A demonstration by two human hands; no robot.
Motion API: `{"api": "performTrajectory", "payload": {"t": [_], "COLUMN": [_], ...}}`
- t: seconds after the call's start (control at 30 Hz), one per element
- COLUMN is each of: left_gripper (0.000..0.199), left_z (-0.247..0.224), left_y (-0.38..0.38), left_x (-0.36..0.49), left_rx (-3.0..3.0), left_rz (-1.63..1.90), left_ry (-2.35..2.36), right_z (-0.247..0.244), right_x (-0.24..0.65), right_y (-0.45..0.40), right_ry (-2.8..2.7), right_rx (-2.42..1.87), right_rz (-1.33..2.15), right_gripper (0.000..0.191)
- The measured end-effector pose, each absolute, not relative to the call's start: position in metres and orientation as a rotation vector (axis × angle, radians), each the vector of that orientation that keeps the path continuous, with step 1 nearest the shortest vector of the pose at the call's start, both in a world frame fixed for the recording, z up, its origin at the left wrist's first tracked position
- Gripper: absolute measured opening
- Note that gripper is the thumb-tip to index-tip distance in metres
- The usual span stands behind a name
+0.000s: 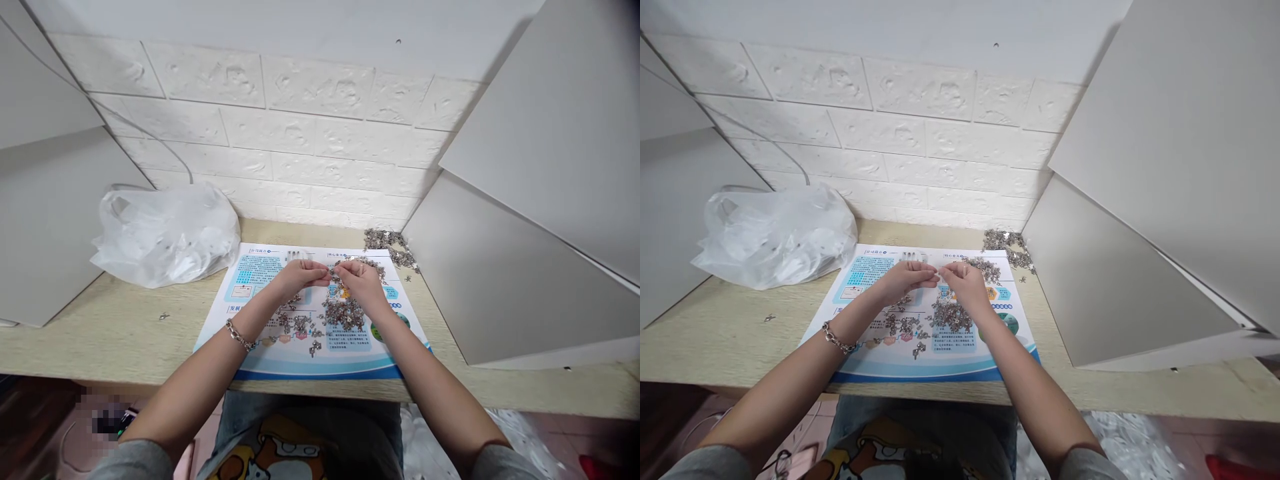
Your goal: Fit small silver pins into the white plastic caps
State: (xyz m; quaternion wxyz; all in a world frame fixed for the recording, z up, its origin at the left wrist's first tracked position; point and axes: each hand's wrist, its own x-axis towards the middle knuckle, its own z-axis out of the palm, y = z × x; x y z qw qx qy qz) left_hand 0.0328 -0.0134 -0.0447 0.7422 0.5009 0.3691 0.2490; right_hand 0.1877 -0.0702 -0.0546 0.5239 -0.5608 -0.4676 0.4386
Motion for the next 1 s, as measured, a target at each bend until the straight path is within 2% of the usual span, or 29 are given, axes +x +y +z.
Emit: {"api": "performTrajectory", "payload": {"t": [0.27, 0.63, 1.0], "left_gripper": [0.015, 0.026, 0.025], "left_z": [-0.044, -0.042, -0.043], "left_y": [-0.016, -0.018, -0.017], "left_x": [0.034, 0.033, 0.033], "left_rx": [1.159, 1.209, 1.181], "left_rz": [0.459, 0.47, 0.49], "left_ry": [0.687, 0.672, 0.738], "right_z": [-0.059, -0.057, -0.06], "right_x": [0.191, 0.194, 0.198], "right_y": [-0.067, -0.067, -0.066], "right_ry": [-1.059, -1.095, -1.211], "right_rx": [-1.356, -1.451, -1.504], "right_rz": [1.299, 1.248, 1.168], "right_gripper": [0.033, 0.033, 0.034]}}
